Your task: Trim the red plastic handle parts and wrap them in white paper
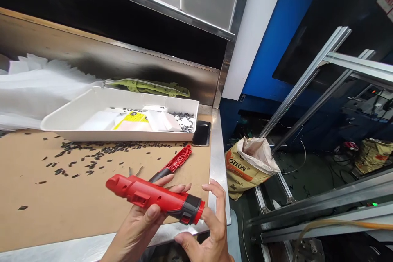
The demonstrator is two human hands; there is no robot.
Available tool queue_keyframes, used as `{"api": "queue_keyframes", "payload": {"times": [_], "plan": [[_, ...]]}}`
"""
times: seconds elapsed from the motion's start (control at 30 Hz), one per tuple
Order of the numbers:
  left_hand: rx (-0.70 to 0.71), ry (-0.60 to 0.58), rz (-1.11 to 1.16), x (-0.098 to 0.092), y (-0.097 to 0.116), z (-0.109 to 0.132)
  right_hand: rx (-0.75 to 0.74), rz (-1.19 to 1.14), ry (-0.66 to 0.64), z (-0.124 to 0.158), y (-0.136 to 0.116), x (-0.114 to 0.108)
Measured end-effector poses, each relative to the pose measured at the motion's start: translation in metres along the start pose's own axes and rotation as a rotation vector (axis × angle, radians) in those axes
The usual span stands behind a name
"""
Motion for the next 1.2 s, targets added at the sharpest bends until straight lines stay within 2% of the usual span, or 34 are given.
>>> {"api": "queue_keyframes", "payload": {"times": [0.17,0.23,0.47,0.6,0.7,0.9,1.07,1.2], "plan": [[-0.004,0.019,0.033,-0.004,0.000,-0.001,0.139,-0.143,0.145,0.011,0.016,-0.011],[-0.008,0.022,0.048,-0.005,0.001,-0.001,0.166,-0.171,0.158,0.013,0.016,-0.011],[-0.057,-0.016,0.071,0.000,-0.008,-0.004,0.293,-0.394,0.025,0.012,0.015,0.020],[-0.052,-0.044,0.035,0.000,-0.011,-0.008,0.311,-0.354,-0.026,0.013,0.020,0.023],[-0.047,-0.064,0.011,0.001,-0.010,-0.008,0.243,-0.218,-0.029,0.013,0.021,0.014],[-0.101,-0.108,-0.010,0.005,-0.014,-0.009,-0.083,0.140,-0.089,0.006,-0.005,0.003],[-0.183,-0.157,0.004,0.005,-0.028,-0.013,-0.154,0.244,-0.036,-0.001,-0.018,-0.001],[-0.238,-0.128,0.038,0.002,-0.031,-0.014,-0.214,0.300,0.003,-0.004,-0.027,0.001]]}}
Point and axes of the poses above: each hand's wrist, its own z-axis away from the middle knuckle, its own x-axis out of the palm, y = z × x, the point moved 9 cm from there along -z, towards the middle knuckle, and after that the axes turned 15 degrees about -z, right-handed, at the moved point
